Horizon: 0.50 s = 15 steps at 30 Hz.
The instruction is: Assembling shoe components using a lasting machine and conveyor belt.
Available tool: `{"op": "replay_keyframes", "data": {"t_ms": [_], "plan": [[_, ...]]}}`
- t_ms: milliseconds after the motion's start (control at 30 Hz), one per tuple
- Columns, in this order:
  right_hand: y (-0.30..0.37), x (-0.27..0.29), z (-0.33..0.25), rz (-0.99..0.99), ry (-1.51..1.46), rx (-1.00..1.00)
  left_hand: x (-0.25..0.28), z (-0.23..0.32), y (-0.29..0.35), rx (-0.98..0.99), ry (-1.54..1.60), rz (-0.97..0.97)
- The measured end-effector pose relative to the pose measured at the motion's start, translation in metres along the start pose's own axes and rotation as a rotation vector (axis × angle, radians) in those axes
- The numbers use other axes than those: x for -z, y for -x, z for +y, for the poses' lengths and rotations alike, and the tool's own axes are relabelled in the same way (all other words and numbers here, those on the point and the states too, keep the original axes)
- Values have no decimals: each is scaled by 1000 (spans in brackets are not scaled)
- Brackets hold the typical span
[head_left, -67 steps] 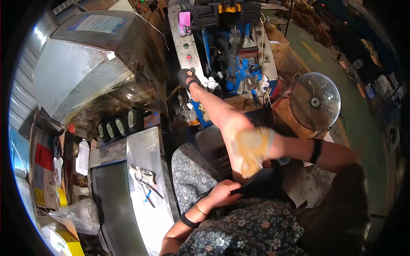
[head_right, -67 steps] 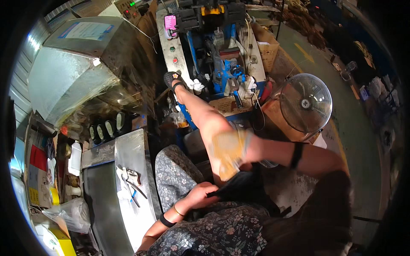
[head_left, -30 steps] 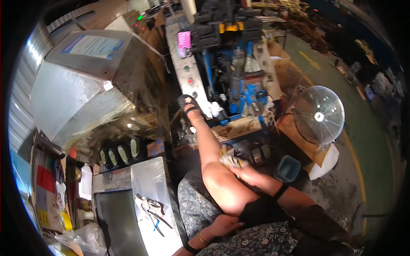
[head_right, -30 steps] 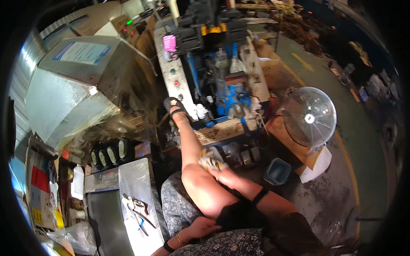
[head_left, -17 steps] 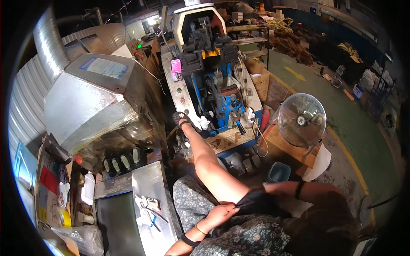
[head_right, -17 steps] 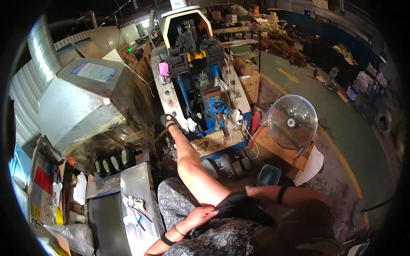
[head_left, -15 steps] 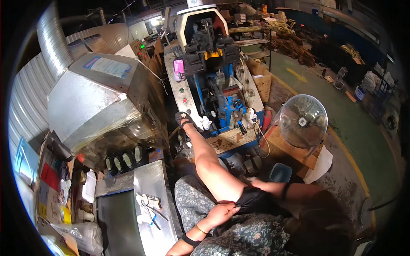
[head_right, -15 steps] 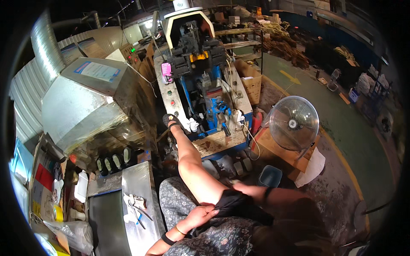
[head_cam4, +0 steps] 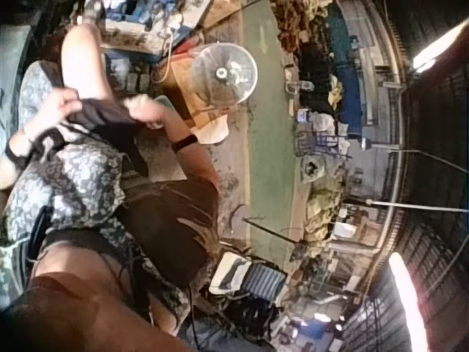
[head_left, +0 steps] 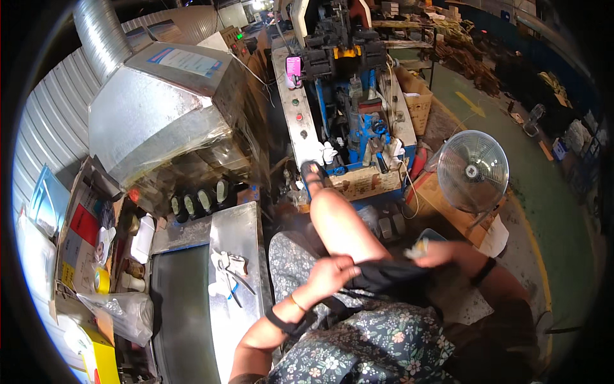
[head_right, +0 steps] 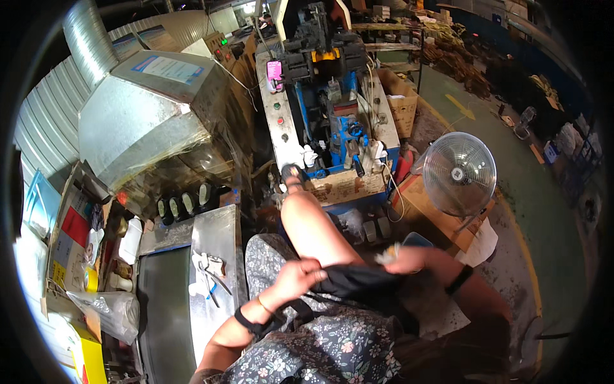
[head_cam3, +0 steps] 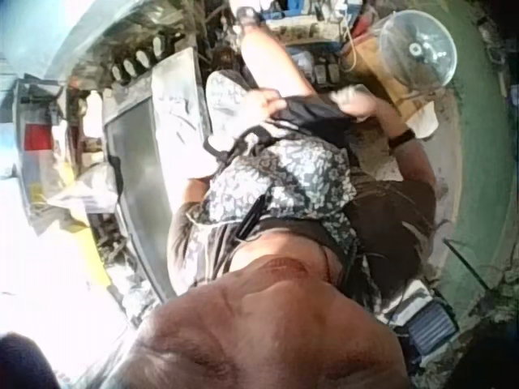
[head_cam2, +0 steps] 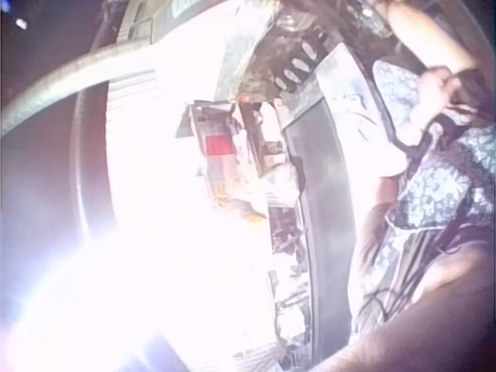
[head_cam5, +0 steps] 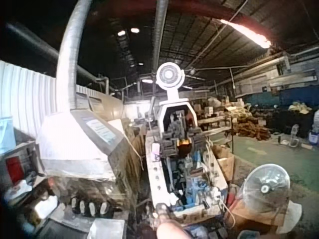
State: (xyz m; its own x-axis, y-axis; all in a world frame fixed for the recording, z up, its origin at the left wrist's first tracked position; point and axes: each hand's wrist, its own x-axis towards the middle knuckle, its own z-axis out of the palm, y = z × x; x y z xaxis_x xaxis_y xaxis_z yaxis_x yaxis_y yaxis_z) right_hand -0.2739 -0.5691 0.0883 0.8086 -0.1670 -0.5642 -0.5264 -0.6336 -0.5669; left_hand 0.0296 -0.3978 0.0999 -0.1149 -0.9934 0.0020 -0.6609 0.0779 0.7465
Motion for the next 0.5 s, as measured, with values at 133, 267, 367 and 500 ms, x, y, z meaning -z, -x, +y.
{"op": "replay_keyframes", "data": {"t_ms": [133, 267, 367, 500], "plan": [[-36, 51, -18, 605, -1592, 471, 27, -37, -72, 154, 784, 440], [-79, 55, -37, 838, -1841, 677, 54, -110, -101, 229, 485, 560], [-95, 36, -41, 744, -1838, 567, 75, -165, -71, 566, -427, 385], [-113, 24, -41, 594, -1759, 655, 123, -222, -47, 776, 728, 401]]}}
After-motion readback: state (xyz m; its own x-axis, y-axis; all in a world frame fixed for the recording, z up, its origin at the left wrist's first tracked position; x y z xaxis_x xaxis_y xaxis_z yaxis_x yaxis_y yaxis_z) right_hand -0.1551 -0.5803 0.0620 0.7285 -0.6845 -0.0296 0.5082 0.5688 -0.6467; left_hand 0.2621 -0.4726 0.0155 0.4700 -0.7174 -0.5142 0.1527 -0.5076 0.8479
